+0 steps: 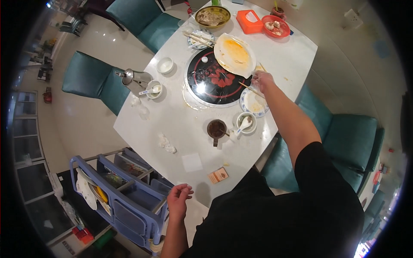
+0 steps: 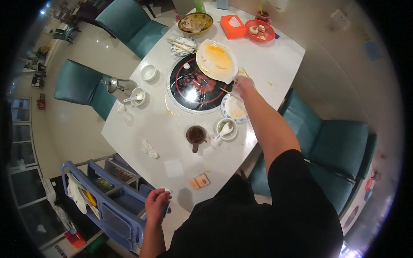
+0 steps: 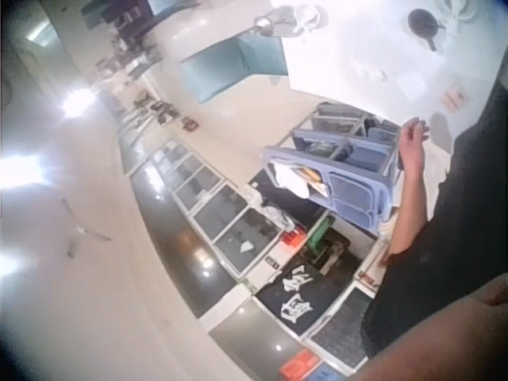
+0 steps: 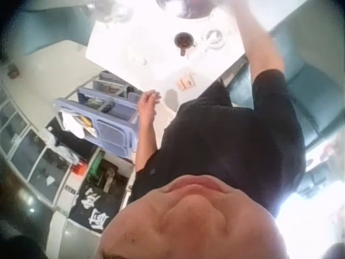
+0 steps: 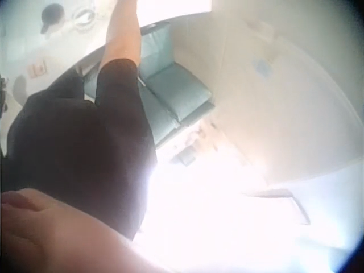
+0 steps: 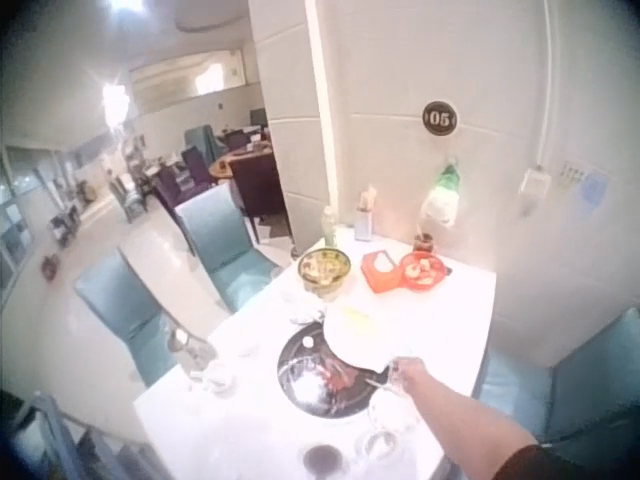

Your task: The person clears a dining table by placing food scraps into a bin on a cart and stacking dishes, bowls, and chopsticks onto the cart, then wipes the table surface with a cloth.

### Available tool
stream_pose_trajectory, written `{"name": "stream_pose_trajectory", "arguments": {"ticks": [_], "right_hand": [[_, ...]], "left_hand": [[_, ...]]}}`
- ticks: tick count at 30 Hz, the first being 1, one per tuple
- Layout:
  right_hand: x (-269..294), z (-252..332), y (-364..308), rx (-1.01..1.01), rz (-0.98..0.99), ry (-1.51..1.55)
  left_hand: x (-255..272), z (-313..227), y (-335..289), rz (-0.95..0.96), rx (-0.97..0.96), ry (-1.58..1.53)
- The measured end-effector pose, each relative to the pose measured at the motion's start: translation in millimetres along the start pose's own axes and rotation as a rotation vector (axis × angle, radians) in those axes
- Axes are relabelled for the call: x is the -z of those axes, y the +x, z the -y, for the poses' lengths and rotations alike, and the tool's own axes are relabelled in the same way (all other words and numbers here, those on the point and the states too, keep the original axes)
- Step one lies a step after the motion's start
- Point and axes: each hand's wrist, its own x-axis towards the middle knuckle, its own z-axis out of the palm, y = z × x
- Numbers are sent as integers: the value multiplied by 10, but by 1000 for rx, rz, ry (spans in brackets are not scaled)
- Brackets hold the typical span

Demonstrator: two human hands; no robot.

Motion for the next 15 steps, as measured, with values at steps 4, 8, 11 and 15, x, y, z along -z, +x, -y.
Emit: {"name": "stream_pose_trajectory", "arguments": {"ticks": [4,8,11,15], "right_hand": [[-344,-142,575,-247,-36,189],[-134,-362,912,-234,-24,77],[281,-515,964,1237,348,-1199],[498,-425,766,614,99,-460]], "left_hand": [[-59,-71,-30,-76,-24,7],[-43,-45,-81,-149,-19,10],[4,11,-101,-144,-27,-4],[158,153,-160,-132,-62,-25]]}}
